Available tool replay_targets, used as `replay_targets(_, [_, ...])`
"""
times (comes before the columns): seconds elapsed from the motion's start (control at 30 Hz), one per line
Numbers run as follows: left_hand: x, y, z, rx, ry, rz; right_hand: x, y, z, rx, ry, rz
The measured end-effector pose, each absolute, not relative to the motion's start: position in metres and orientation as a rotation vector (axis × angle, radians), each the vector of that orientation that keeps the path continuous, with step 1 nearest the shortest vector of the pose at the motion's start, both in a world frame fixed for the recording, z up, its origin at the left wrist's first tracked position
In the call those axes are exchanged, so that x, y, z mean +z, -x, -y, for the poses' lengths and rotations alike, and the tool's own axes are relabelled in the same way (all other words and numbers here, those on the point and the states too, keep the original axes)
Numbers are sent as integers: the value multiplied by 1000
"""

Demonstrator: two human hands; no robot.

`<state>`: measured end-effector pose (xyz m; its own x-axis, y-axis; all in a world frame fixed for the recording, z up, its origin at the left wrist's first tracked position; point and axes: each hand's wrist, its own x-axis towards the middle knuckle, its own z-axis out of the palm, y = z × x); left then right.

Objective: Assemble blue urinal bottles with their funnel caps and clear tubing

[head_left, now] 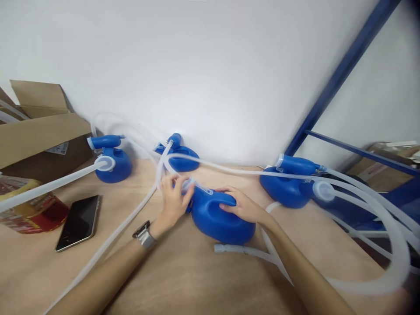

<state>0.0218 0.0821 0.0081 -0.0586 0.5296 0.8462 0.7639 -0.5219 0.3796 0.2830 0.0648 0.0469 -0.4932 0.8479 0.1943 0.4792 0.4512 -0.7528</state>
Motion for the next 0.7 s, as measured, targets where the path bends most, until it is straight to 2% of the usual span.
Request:
replay_targets(0.13, [1,-27,-66,-1518,2270,1526,42,-283,-66,784,1176,2119])
replay_targets(0.27, [10,-39,-64,-1597,2338,1623,42,-282,-65,772,1194,2118])
replay_targets(0.7, [15,-39,-83,-1600,2379,1446,37,-280,-65,758,1176,2068])
